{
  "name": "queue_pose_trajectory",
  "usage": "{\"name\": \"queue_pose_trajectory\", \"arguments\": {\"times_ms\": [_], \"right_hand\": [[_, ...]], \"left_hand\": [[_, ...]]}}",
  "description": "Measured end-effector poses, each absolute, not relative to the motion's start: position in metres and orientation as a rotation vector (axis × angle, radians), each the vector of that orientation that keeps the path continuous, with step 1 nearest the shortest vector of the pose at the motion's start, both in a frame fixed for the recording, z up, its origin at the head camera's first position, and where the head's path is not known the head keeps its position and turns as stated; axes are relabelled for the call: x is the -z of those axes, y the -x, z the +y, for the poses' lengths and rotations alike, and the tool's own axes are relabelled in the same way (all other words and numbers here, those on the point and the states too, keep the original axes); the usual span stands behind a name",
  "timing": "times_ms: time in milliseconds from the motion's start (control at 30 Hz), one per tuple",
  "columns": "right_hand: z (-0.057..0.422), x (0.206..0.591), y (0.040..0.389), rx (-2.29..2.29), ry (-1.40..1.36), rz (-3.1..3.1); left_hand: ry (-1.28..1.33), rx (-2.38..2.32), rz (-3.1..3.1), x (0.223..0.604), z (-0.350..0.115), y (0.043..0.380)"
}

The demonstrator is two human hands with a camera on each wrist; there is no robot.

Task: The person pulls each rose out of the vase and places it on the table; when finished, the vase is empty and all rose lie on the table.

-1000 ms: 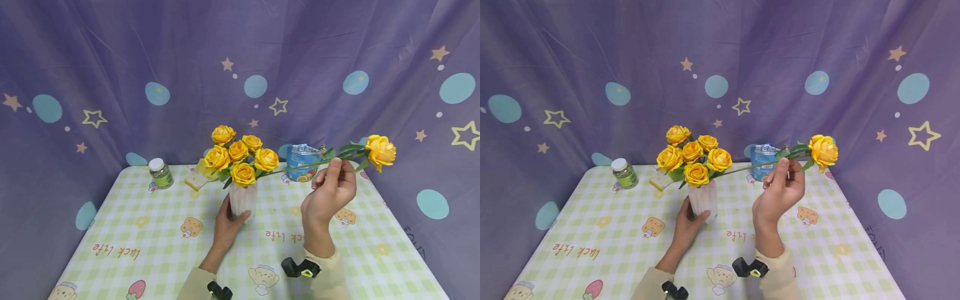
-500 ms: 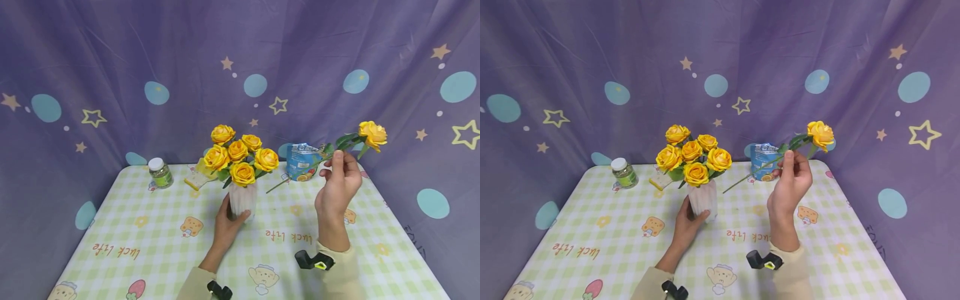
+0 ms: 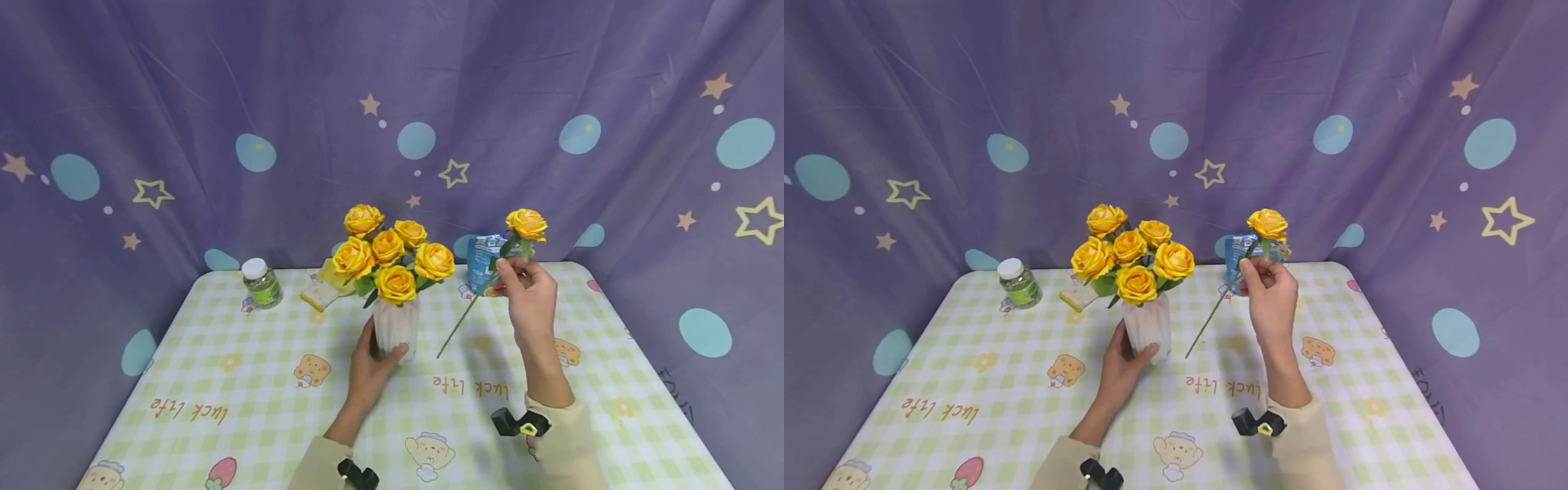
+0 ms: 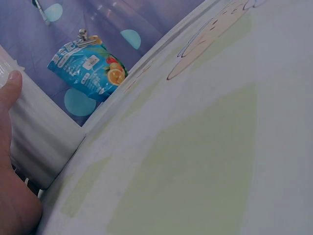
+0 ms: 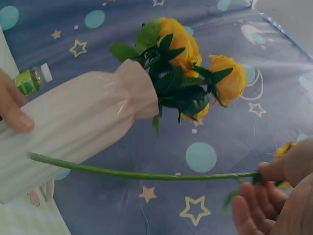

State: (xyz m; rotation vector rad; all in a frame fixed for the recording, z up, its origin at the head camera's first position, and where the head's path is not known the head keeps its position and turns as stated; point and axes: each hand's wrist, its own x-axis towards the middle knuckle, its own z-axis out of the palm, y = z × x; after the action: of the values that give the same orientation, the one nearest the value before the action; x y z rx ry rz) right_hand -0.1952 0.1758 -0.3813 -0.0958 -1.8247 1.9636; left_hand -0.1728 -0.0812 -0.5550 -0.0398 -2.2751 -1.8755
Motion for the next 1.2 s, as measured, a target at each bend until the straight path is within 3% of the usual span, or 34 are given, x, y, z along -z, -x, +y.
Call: {"name": "queue_pose_trajectory", "arguments": {"times_ms": [300, 1200], "right_hand": [[0.179, 0.398, 0.2, -1.747, 0.028, -2.374], [0.142, 0.474, 0.225, -1.509, 0.05, -2.586]], "left_hand": [[0.057, 1.879, -2.265, 0.556, -0.081, 0.173], [0.05, 1.897, -2.256, 0.556, -0.082, 0.174]]}}
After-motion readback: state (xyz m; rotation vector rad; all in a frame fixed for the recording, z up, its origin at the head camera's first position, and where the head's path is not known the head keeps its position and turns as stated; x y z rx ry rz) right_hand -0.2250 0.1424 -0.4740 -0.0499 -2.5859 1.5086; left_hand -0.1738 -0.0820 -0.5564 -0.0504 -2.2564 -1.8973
